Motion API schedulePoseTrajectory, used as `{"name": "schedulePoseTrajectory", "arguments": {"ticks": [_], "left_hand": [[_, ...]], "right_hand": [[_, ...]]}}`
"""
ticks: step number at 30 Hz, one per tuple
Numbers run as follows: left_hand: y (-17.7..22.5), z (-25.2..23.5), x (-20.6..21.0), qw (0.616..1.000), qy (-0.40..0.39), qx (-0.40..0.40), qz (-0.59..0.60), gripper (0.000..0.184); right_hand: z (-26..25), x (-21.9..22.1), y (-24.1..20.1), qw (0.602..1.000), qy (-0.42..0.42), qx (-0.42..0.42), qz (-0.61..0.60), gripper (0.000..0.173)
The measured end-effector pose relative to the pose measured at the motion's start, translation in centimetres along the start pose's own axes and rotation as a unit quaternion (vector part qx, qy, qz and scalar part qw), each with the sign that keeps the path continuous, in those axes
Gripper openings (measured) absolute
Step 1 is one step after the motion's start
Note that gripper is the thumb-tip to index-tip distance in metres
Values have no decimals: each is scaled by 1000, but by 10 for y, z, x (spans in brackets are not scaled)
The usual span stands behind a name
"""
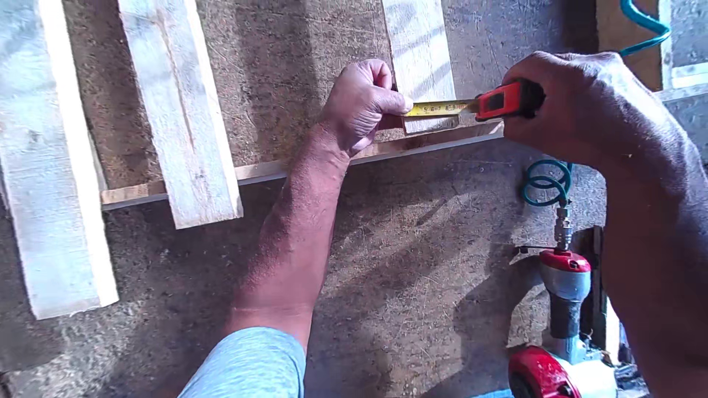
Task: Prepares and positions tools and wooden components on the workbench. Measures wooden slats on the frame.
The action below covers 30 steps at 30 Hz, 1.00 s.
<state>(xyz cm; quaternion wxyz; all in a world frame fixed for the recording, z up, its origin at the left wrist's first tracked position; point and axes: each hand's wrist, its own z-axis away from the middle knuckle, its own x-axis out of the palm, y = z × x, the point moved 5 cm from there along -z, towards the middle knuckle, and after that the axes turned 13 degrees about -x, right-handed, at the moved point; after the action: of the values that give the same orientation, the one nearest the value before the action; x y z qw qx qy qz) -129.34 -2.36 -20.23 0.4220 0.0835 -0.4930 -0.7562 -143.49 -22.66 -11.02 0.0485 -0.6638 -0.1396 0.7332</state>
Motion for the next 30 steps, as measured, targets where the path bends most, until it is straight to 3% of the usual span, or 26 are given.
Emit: {"name": "schedulePoseTrajectory", "arguments": {"ticks": [3, 7, 11, 16, 22, 30], "left_hand": [[-5, 0, 1, 997, 21, -58, -51, 41], [-6, 1, 3, 985, 6, -117, -127, 65], [-7, 1, 8, 981, -42, -103, -157, 32], [-11, 2, 13, 980, -70, -98, -159, 27], [-9, 6, 11, 985, -69, -76, -137, 18], [-9, 2, 11, 984, -59, -58, -159, 20]], "right_hand": [[3, 0, 4, 999, 18, 28, -33, 40], [4, 12, -1, 994, 49, 37, -91, 46], [6, 24, 2, 985, 108, 18, -131, 60], [6, 33, 13, 973, 148, -6, -175, 50], [2, 12, -2, 992, 90, -31, -81, 45], [15, 16, 6, 988, 127, -21, -81, 49]]}}
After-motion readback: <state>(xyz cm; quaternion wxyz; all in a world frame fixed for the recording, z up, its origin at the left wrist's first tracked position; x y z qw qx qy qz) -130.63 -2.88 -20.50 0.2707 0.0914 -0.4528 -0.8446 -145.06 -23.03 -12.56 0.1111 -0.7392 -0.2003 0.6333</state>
